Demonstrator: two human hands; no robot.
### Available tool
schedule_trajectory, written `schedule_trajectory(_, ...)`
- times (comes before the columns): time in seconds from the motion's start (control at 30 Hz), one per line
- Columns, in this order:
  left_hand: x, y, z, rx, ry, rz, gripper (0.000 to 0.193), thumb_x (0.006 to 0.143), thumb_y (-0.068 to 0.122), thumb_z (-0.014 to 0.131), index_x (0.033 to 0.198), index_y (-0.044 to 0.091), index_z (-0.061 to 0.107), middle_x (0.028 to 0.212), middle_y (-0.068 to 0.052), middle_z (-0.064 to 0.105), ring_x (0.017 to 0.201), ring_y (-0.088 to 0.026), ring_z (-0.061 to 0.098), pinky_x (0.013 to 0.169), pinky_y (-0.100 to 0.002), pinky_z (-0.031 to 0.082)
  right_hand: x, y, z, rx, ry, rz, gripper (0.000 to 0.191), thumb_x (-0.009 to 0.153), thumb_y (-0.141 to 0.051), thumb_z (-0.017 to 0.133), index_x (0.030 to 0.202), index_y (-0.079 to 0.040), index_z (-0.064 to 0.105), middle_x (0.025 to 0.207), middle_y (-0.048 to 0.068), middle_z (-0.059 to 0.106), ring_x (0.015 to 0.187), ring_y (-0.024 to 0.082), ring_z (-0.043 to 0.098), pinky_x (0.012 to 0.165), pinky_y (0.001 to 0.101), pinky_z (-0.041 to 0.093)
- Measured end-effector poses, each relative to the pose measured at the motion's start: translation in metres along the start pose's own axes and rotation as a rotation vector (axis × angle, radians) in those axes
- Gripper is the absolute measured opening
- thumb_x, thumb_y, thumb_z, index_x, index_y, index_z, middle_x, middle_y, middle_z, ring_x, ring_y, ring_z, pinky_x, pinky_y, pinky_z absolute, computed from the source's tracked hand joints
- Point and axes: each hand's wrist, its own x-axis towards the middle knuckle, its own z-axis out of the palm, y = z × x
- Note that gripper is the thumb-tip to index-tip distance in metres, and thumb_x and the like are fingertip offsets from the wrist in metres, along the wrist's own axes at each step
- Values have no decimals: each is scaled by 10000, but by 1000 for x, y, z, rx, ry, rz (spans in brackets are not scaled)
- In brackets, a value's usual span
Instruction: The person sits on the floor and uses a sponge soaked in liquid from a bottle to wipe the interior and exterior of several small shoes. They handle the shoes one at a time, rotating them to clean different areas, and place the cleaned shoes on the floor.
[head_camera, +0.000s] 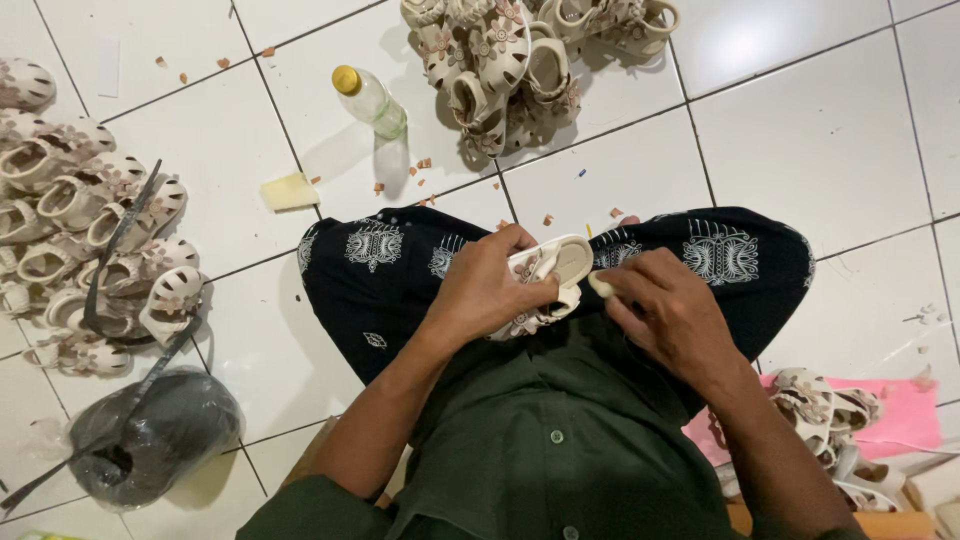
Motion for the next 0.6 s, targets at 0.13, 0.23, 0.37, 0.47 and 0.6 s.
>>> schedule_trajectory(0.13, 0, 0, -1, -37, -31, -41, 453, 695, 351, 790, 1004, 33, 702, 789, -150, 757, 671, -235, 757, 650, -344, 573, -5, -1, 0, 105, 72, 86, 300, 832, -48, 790, 1129, -62, 747, 1012, 91, 687, 862, 192, 662, 713, 323, 580)
schedule_trajectory(0.23, -1, 1, 1, -30, -19, -11, 474, 671, 362, 805, 994, 30, 704, 786, -157, 751, 691, -258, 756, 658, -354, 570, 2, -3, 5, 76, 106, 16, 316, 807, -50, 802, 1115, -45, 735, 1007, 97, 678, 882, 232, 651, 741, 354, 566)
schedule_trajectory(0.37, -3, 3, 3, 5, -11, 53, 478, 673, 374, 820, 979, 25, 706, 808, -167, 751, 739, -290, 755, 691, -366, 570, 12, -7, 8, -3, 167, -65, 300, 799, -32, 808, 1085, -34, 716, 1003, 98, 655, 907, 274, 638, 758, 389, 549)
schedule_trajectory(0.47, -3, 2, 3, -7, -13, 9, 487, 650, 379, 824, 973, 34, 708, 806, -158, 762, 717, -292, 753, 675, -375, 567, 13, -11, 7, -61, 151, -105, 298, 787, -32, 818, 1064, -20, 709, 992, 101, 651, 884, 267, 630, 741, 386, 549)
schedule_trajectory(0.6, -3, 1, 5, -32, -52, -18, 474, 661, 381, 820, 969, 39, 706, 798, -155, 758, 705, -275, 758, 669, -371, 573, 12, -9, 5, -94, 102, -152, 308, 759, -34, 818, 1046, -16, 708, 975, 102, 650, 866, 267, 626, 749, 391, 554)
